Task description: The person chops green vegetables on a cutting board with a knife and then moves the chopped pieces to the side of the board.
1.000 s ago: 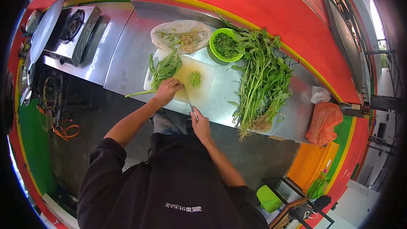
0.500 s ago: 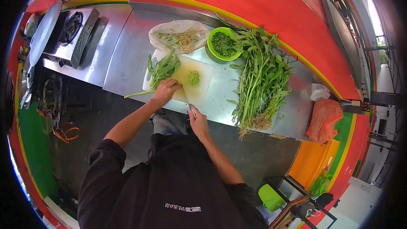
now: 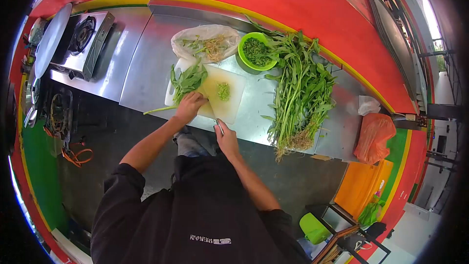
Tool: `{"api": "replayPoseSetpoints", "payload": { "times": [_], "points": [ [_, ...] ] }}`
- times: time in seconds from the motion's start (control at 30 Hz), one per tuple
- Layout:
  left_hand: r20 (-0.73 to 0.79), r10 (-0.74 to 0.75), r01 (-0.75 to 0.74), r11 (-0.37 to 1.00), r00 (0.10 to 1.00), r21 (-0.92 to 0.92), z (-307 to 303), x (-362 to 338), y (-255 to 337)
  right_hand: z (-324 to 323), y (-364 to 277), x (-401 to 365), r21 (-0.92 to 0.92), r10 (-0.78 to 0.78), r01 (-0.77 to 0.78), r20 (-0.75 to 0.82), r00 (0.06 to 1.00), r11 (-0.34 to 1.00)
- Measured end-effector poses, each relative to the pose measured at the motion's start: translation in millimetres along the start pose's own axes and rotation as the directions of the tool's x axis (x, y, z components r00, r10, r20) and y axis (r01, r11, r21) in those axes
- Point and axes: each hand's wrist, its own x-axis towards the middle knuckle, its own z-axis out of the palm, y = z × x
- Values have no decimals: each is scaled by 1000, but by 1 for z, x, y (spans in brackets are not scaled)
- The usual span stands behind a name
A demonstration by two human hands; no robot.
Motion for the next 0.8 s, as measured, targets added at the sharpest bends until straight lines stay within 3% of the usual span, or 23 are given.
{"api": "replayPoseSetpoints", "payload": {
  "times": [0.1,0.2,0.4,0.6,0.7,0.8],
  "points": [
    [1,-15,15,1000,1000,15,0,0,-4,1,2,-2,-30,47,-47,13,999,998],
    [27,-60,60,998,998,-19,0,-2,-3,0,9,-9,-71,-18,18,6,1000,997],
    [6,-36,36,999,999,-30,0,-1,-2,4,6,-1,-127,1,1,15,1000,992],
    [-1,-53,53,998,999,-35,2,-1,-3,8,13,-8,-49,-91,88,-54,994,995],
    [-25,-44,43,998,999,-56,5,-2,-4,-3,6,-12,-53,43,-42,11,999,998],
    [-34,-34,32,997,999,-64,5,0,-5,-3,4,-8,-72,6,-7,-14,1000,997]
  ]
}}
